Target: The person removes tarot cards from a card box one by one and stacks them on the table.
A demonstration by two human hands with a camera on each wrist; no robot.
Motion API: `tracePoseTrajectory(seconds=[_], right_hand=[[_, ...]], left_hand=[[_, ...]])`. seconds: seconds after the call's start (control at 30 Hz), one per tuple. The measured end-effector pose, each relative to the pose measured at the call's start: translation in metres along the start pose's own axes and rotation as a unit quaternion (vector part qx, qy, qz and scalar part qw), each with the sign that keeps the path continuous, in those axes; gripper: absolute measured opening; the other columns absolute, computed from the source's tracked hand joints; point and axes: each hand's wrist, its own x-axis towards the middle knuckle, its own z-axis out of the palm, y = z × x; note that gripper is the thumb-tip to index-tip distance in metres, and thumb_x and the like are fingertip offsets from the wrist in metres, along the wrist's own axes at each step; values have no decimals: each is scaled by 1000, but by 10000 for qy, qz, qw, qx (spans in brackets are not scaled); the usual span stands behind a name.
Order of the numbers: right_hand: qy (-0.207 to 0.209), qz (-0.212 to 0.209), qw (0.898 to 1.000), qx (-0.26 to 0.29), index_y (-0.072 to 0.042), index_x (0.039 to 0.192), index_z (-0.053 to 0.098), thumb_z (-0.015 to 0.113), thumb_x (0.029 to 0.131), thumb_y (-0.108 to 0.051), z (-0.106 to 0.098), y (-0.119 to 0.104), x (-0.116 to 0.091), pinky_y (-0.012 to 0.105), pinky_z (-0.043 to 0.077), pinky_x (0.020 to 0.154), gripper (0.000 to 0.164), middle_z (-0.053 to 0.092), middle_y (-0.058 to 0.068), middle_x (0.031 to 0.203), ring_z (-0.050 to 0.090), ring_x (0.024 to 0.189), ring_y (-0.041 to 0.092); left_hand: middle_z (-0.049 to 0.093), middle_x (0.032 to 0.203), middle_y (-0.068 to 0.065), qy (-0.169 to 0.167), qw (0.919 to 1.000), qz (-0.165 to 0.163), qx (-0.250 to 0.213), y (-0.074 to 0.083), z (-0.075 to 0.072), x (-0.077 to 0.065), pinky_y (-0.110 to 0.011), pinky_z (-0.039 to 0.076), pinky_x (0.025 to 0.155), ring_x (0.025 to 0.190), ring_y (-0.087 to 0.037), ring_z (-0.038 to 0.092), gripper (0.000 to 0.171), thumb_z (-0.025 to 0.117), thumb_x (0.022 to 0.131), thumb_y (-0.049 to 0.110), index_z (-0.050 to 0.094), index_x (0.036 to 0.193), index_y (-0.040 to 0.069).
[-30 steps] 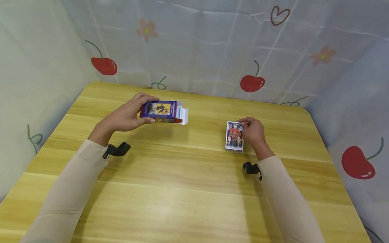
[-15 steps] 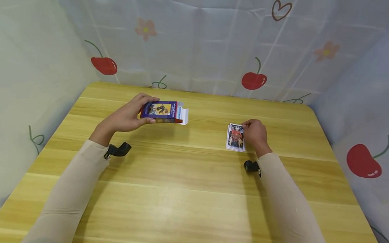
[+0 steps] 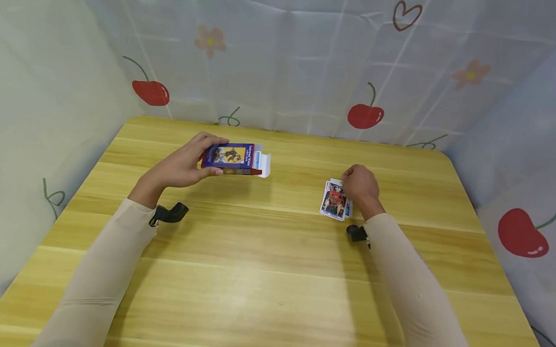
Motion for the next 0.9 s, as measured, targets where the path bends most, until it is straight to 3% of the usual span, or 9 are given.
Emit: tracePoseTrajectory(seconds=[0.13,0.23,0.3,0.37,0.43,0.5,0.53,0.7,0.9], right_hand=[[281,-625,9939,863,-2,111,65,50,102,-26,-8,-25,-14,43,48,72,30,65,20,106,60,88,31],[361,-1077,9729,2013,-3,114,65,53,102,-29,-14,-60,-30,35,48,76,31,64,13,104,59,90,21],[158,-1299,9429,3062,-1,115,64,56,101,-29,-16,-86,-42,28,46,68,32,63,6,97,56,77,13],[-270,-1348,8973,4194,-3,113,63,58,100,-24,-15,-110,-51,22,39,56,25,62,1,91,48,61,8],[-731,-1270,8548,4978,-2,113,60,57,100,-20,-8,-128,-57,23,29,47,22,62,-1,86,35,49,8],[-1019,-1094,8311,5356,-1,115,59,56,101,-17,2,-140,-59,25,23,45,21,63,0,84,26,45,9],[-1075,-1014,8280,5409,-1,115,59,56,101,-17,8,-144,-59,26,22,45,22,64,0,83,25,45,9],[-1144,-530,8344,5365,-1,115,59,57,100,-19,31,-153,-58,26,23,45,23,62,3,84,27,45,10],[-1604,-204,8371,5226,-6,110,61,63,97,-26,41,-155,-58,25,23,42,23,67,2,90,28,43,9]], left_hand=[[37,146,-12,-32,10000,28,14,3,0,1,-50,42,106,120,-27,46,68,71,91,29,38,149,13],[37,146,-12,-48,10000,58,25,4,-2,1,-50,42,106,120,-27,46,68,71,91,28,38,149,14],[37,145,-11,-54,10000,60,25,3,-3,1,-50,42,106,119,-27,46,68,71,91,28,38,149,13],[37,144,-10,-64,10000,59,23,2,-4,1,-49,43,106,118,-26,46,68,71,91,29,38,149,14],[37,143,-10,-58,10000,63,3,1,-4,0,-48,43,105,118,-26,47,68,71,91,29,38,149,13],[38,142,-10,-34,10000,62,-18,0,-4,0,-47,44,105,117,-26,47,68,71,91,29,38,149,14],[38,141,-10,-21,10000,62,-33,-1,-3,0,-47,44,105,117,-25,47,68,71,91,29,38,149,13],[38,140,-10,-5,9999,71,-103,-3,-1,0,-47,44,104,117,-26,47,68,71,91,28,38,149,13],[38,142,-11,25,9999,131,-41,-2,-4,0,-48,43,106,116,-27,47,68,71,91,27,38,149,13]])
